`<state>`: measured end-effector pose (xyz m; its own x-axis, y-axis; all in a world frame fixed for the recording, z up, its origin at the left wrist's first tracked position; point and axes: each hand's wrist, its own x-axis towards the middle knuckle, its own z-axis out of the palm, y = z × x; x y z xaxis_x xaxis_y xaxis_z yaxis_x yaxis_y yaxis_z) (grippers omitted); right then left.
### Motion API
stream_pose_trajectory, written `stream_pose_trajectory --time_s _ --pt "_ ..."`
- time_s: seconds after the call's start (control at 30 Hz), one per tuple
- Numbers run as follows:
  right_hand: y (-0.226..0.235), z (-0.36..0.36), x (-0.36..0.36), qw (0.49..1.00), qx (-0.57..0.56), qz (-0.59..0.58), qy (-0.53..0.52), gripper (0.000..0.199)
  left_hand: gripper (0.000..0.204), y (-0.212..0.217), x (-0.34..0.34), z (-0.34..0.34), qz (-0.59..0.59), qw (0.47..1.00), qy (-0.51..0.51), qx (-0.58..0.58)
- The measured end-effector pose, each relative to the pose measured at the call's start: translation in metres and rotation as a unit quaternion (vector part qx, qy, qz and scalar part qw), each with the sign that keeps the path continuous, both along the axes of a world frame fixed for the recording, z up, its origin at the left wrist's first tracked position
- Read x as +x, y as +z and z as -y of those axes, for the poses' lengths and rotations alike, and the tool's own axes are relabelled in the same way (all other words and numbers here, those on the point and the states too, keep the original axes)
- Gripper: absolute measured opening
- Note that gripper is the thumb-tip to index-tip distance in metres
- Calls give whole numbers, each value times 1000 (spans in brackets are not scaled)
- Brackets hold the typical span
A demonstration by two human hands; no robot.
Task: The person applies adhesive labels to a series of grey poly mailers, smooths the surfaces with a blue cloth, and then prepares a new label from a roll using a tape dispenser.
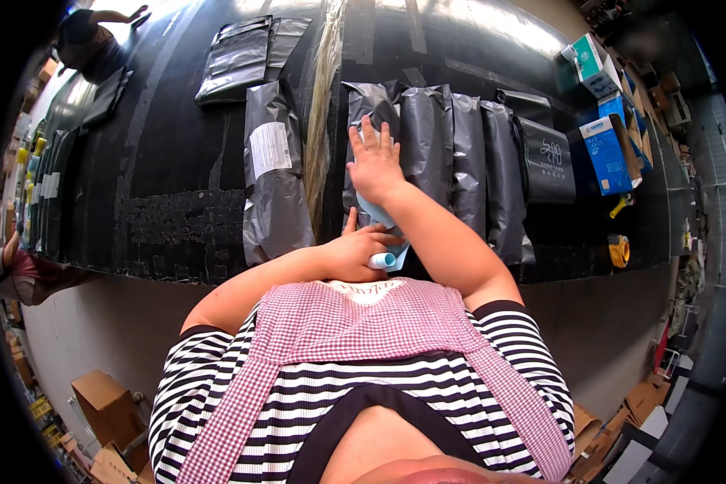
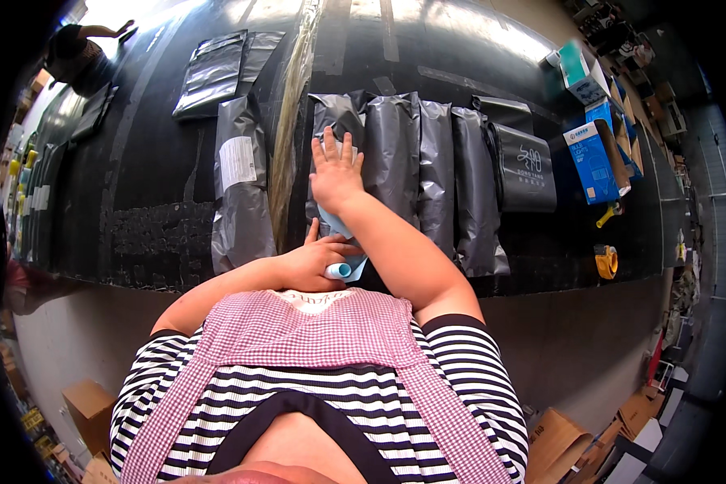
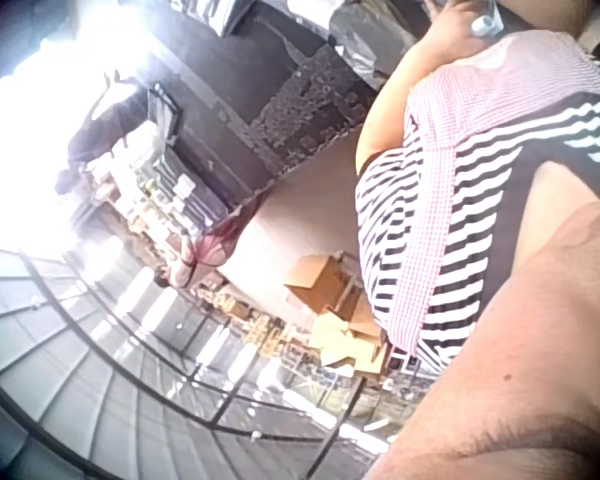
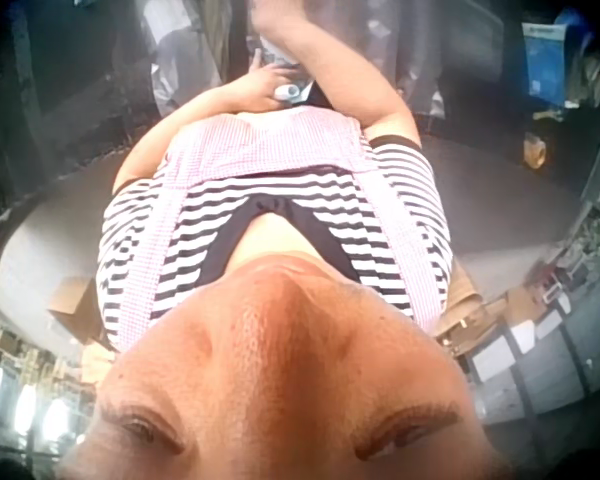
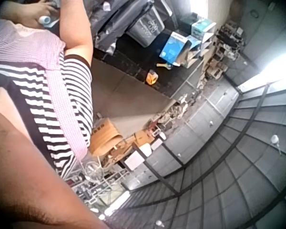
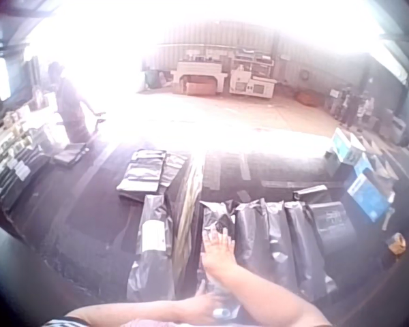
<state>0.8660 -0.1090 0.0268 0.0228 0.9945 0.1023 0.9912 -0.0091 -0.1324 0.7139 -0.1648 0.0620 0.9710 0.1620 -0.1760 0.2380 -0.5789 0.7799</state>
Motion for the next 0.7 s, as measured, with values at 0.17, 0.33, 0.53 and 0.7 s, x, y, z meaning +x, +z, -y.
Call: stream_pose_trajectory --time_s 0.17,0.33,0.53,0.7 --pt "43 8 -30 973 -224 -49 -38 68 47 -14 -5 3 21 999 16 -33" --pt "100 41 22 933 -204 -294 34 48 57 8 -6 2 42 997 68 -19" --pt "123 110 65 869 348 -350 39 25 31 31 -25 2 160 800 333 -472" --pt "124 141 22 894 269 -200 298 40 39 59 -12 -8 237 632 359 -644"
